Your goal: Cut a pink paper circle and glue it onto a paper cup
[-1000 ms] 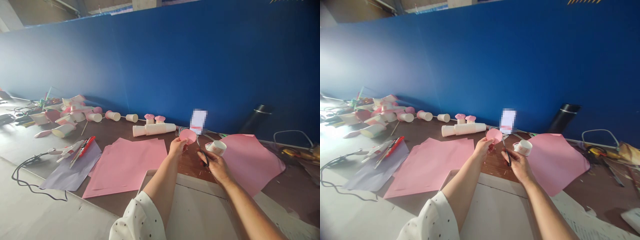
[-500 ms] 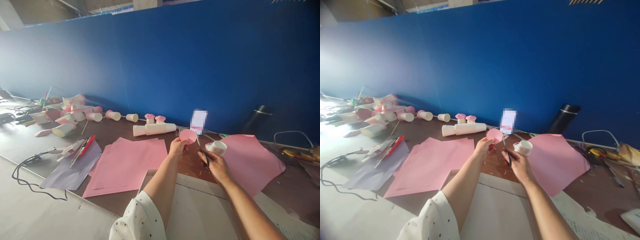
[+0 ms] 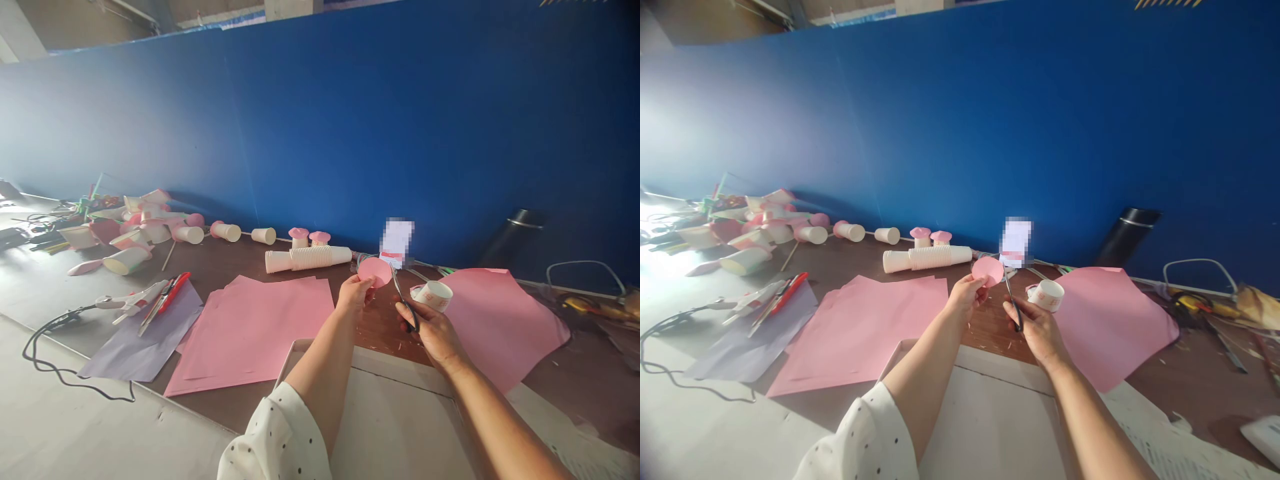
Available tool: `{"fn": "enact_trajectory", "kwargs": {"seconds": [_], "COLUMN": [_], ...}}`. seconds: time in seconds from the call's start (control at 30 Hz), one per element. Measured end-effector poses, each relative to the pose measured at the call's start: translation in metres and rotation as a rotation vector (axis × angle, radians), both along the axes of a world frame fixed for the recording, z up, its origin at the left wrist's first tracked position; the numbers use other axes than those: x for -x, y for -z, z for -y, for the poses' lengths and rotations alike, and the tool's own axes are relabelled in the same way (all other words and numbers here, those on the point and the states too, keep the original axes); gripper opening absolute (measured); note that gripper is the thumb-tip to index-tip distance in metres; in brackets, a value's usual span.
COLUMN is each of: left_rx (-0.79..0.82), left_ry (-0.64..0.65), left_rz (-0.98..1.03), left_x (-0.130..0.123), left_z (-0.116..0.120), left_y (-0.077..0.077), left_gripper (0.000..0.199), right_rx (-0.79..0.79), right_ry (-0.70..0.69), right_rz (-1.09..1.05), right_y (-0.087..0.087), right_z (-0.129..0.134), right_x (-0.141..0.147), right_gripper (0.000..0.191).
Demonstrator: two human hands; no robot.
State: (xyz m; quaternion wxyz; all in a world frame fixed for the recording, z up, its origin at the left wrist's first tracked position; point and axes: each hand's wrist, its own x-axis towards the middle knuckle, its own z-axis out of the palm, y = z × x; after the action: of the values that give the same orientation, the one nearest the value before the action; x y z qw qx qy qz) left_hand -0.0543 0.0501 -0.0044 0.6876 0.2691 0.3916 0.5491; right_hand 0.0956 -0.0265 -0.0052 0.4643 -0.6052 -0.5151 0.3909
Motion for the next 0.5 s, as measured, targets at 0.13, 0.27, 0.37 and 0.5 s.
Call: {"fn": "enact_trajectory", "kwargs": {"seconds": [0.13,0.27,0.37,0.5], "left_rx": [0.007,-0.008,-0.014,0.006], "left_ry": [0.01,0.015,0.016,0.01], "left_rz": [0.006,0.0,0.002,0.003], "left_x": [-0.0001,-0.0002,-0.0005,-0.0012], "left_z": [0.0005,0.0012,0.0019,0.002], "left_y": [0.0001,0.0002,-0.0005,-0.0017], "left_gripper": [0.024,0.021,0.023,0.023], "right_rx": [0.009,0.006,-0.01,-0.026], "right_ry": [0.013,0.003,0.002,0.018], "right_rz": [0.012,0.002,0.005,0.003], "right_y": [-0.0012,0.0004,0.0027,0.0036], "right_z": [0.0005,0.0001,-0.0005,-0.0008], "right_x": [0.0006,0.0002,-0.0004,-0.0003], "right_gripper": [0.05,0.05,0.05,0.05]}}
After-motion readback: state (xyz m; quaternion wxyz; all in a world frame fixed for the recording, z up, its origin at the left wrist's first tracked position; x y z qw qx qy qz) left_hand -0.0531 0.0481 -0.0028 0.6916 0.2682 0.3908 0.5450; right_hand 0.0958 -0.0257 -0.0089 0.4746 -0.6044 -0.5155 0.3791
